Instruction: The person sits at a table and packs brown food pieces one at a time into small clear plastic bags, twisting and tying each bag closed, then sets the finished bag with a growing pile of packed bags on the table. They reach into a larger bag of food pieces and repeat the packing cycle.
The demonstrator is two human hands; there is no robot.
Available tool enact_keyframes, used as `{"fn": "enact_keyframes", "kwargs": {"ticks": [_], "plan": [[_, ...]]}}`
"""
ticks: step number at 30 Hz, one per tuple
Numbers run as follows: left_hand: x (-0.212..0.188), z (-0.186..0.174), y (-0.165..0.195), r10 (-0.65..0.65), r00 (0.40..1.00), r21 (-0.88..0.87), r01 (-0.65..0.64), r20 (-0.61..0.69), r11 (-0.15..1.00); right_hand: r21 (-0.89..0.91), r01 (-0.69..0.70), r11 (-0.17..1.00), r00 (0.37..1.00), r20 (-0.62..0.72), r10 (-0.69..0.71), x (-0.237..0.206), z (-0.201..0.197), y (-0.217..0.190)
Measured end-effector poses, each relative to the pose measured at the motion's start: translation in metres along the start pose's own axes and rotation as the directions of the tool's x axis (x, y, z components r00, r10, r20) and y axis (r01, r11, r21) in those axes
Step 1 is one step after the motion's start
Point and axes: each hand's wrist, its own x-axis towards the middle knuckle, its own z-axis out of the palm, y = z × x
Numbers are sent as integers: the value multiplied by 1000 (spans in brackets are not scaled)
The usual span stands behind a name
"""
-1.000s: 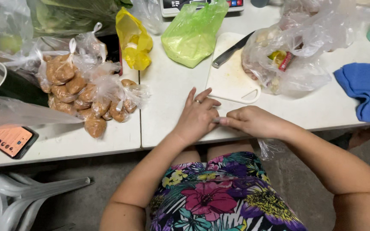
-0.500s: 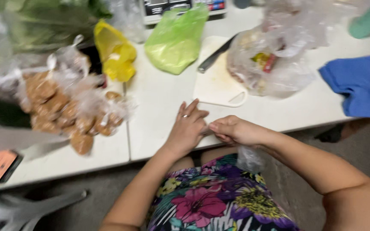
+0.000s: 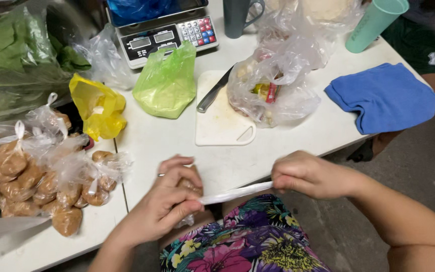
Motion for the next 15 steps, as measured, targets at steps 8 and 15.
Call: {"fn": "enact_keyframes", "kwargs": {"ticks": [8, 15], "plan": [[24, 6, 46, -27, 985, -28, 32, 168, 999, -918, 157, 365, 803, -97, -588, -4, -23, 51], [74, 31, 18, -85, 891, -14, 88, -445, 996, -391, 269, 880, 710, -537, -456, 81, 146, 113]]}}
